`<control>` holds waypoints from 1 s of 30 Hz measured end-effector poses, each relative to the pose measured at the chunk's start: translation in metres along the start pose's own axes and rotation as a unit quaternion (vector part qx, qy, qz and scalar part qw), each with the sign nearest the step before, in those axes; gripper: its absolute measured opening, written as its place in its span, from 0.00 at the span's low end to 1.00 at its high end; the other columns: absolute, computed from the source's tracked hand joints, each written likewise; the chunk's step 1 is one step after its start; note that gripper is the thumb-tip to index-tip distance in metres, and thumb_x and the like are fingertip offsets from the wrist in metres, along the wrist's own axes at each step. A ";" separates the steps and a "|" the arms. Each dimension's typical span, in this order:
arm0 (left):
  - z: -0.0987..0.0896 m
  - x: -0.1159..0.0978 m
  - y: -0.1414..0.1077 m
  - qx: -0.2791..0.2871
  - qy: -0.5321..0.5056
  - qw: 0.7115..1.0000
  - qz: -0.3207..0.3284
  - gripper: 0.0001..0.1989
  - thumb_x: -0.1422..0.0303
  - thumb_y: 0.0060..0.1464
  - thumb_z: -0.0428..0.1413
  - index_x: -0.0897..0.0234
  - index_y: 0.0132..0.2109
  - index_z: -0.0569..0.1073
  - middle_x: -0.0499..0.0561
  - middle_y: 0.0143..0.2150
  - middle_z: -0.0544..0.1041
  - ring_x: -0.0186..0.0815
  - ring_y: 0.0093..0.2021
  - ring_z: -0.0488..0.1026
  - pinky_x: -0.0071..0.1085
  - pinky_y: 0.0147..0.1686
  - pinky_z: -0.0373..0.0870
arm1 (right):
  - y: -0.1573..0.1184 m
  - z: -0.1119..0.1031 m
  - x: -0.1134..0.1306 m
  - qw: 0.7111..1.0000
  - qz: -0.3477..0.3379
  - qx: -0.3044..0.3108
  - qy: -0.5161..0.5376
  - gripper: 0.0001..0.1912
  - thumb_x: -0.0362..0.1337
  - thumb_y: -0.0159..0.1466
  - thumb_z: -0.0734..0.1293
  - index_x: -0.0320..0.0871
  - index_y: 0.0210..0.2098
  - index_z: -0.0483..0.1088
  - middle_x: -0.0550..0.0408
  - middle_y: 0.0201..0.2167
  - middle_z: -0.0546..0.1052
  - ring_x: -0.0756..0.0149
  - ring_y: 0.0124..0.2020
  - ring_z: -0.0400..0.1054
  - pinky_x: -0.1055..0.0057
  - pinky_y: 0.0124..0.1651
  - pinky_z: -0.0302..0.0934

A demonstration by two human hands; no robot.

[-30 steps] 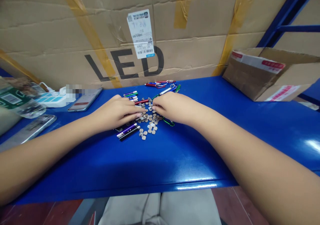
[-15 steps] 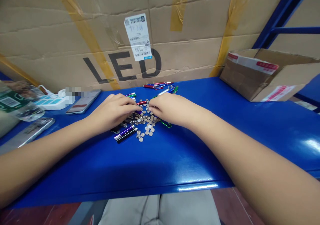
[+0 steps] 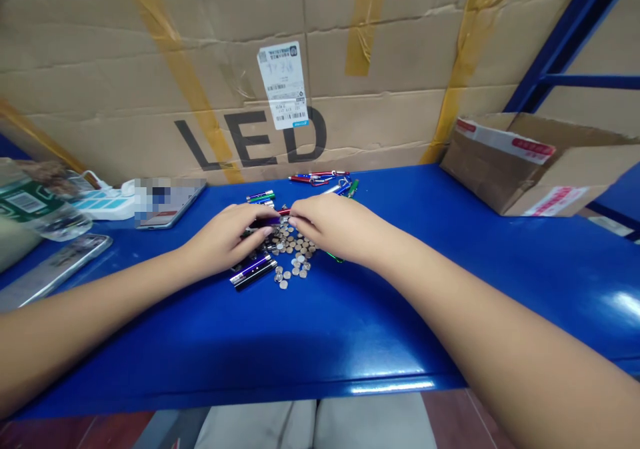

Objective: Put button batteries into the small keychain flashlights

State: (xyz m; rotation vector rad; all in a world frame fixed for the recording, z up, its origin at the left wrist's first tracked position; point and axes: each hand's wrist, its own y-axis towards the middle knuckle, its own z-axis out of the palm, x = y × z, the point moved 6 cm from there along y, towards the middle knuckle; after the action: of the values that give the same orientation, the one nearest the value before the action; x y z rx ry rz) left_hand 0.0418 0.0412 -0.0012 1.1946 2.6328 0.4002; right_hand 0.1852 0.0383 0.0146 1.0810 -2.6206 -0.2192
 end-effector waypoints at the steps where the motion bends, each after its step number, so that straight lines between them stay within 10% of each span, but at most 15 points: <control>1: 0.000 0.000 -0.001 -0.005 -0.005 1.000 0.000 0.14 0.65 0.63 0.45 0.62 0.54 0.66 0.54 0.51 0.74 0.40 0.51 0.71 0.39 0.50 0.64 | 0.000 0.001 0.001 1.000 -0.005 -0.001 0.007 0.13 0.37 0.68 0.56 0.41 0.31 0.67 0.53 0.31 0.74 0.68 0.29 0.64 0.73 0.31 0.51; 19: -0.005 -0.003 -0.005 -0.040 -0.026 0.996 0.071 0.15 0.65 0.65 0.46 0.62 0.55 0.68 0.52 0.52 0.75 0.37 0.51 0.72 0.34 0.50 0.65 | 0.001 0.012 0.006 0.999 0.018 0.014 -0.037 0.14 0.38 0.69 0.54 0.42 0.35 0.69 0.51 0.35 0.77 0.64 0.33 0.68 0.70 0.34 0.54; 30: -0.011 0.052 0.005 0.016 -0.009 0.997 -0.074 0.13 0.64 0.62 0.49 0.63 0.50 0.71 0.53 0.48 0.75 0.40 0.48 0.72 0.37 0.47 0.67 | 0.000 0.005 -0.015 0.984 0.090 0.043 -0.146 0.14 0.39 0.68 0.54 0.43 0.32 0.67 0.52 0.33 0.76 0.63 0.33 0.68 0.70 0.31 0.51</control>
State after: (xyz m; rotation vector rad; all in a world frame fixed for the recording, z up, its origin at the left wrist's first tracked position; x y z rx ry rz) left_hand 0.0090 0.0823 0.0061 0.9995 2.6988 0.3181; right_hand 0.1937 0.0486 0.0069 0.8885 -2.9951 -0.2436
